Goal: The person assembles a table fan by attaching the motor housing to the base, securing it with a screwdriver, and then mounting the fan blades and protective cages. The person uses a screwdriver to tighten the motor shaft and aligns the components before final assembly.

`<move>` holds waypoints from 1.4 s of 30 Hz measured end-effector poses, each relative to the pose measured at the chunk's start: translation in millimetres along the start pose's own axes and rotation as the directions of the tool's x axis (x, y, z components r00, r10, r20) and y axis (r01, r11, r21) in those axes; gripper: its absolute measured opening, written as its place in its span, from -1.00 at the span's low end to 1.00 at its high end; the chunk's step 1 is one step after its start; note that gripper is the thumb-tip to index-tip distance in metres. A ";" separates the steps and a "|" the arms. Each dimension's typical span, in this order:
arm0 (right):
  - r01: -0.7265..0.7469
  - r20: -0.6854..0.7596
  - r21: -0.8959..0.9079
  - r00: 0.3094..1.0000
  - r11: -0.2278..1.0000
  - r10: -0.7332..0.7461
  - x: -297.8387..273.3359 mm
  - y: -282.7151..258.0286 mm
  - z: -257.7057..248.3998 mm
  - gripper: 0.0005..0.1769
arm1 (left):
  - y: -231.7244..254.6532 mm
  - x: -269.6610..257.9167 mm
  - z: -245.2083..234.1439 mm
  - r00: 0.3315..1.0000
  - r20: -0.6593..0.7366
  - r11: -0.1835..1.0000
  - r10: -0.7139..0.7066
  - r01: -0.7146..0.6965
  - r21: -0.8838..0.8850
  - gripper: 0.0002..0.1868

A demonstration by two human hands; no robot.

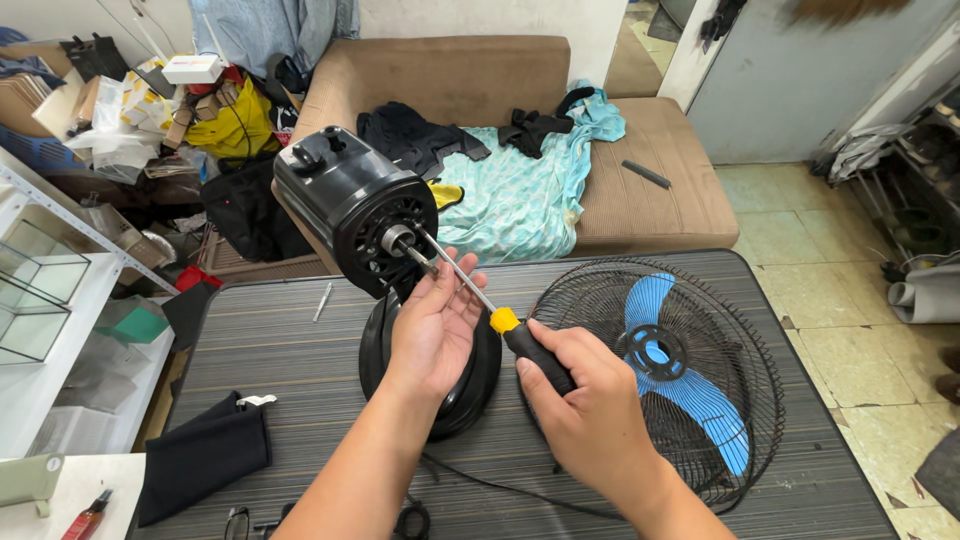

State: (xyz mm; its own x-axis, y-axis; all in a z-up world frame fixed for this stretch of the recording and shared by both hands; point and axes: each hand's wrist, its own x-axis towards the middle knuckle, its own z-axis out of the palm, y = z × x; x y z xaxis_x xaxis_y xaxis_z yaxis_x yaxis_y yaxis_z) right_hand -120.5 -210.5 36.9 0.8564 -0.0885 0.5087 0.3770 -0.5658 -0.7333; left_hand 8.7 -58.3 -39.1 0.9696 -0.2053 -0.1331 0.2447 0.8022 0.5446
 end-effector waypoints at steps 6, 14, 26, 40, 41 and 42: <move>0.071 -0.020 -0.040 0.997 0.997 -0.071 3.6 -3.9 -2.3 -0.64 | -2.2 1.2 1.3 1.000 0.027 1.000 0.004 -0.003 -0.023 -0.66; 0.147 -0.019 -0.073 0.989 0.987 -0.148 7.7 -5.2 -6.6 -0.61 | -3.1 -0.4 4.0 1.000 0.031 0.999 0.003 -0.002 -0.041 -0.66; 0.252 -0.017 -0.252 0.964 0.935 -0.264 11.8 -13.4 -9.2 -0.61 | -1.7 -3.0 7.5 0.999 0.054 1.000 -0.004 0.006 -0.030 -0.64; 0.230 -0.009 -0.228 0.971 0.946 -0.238 7.8 -4.8 -7.7 -0.59 | 1.0 -5.0 6.4 0.995 0.088 0.999 -0.035 0.038 -0.029 -0.62; 0.146 -0.011 -0.131 0.989 0.981 -0.149 7.0 -1.6 -6.1 -0.59 | 1.2 -4.9 5.9 0.995 0.088 0.999 -0.040 0.042 -0.021 -0.63; -0.153 0.036 0.077 0.988 0.985 0.151 9.4 3.2 -4.7 -0.62 | 1.4 -4.3 5.4 0.995 0.089 0.999 -0.043 0.044 -0.013 -0.65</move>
State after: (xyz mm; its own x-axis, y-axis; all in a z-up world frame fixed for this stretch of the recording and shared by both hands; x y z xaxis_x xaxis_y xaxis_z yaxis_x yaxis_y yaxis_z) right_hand -112.9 -217.0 41.5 0.9158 -0.1431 0.3753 0.2672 -0.4807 -0.8352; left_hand 4.8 -59.3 -33.2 0.9539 -0.2886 -0.0822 0.2874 0.7997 0.5271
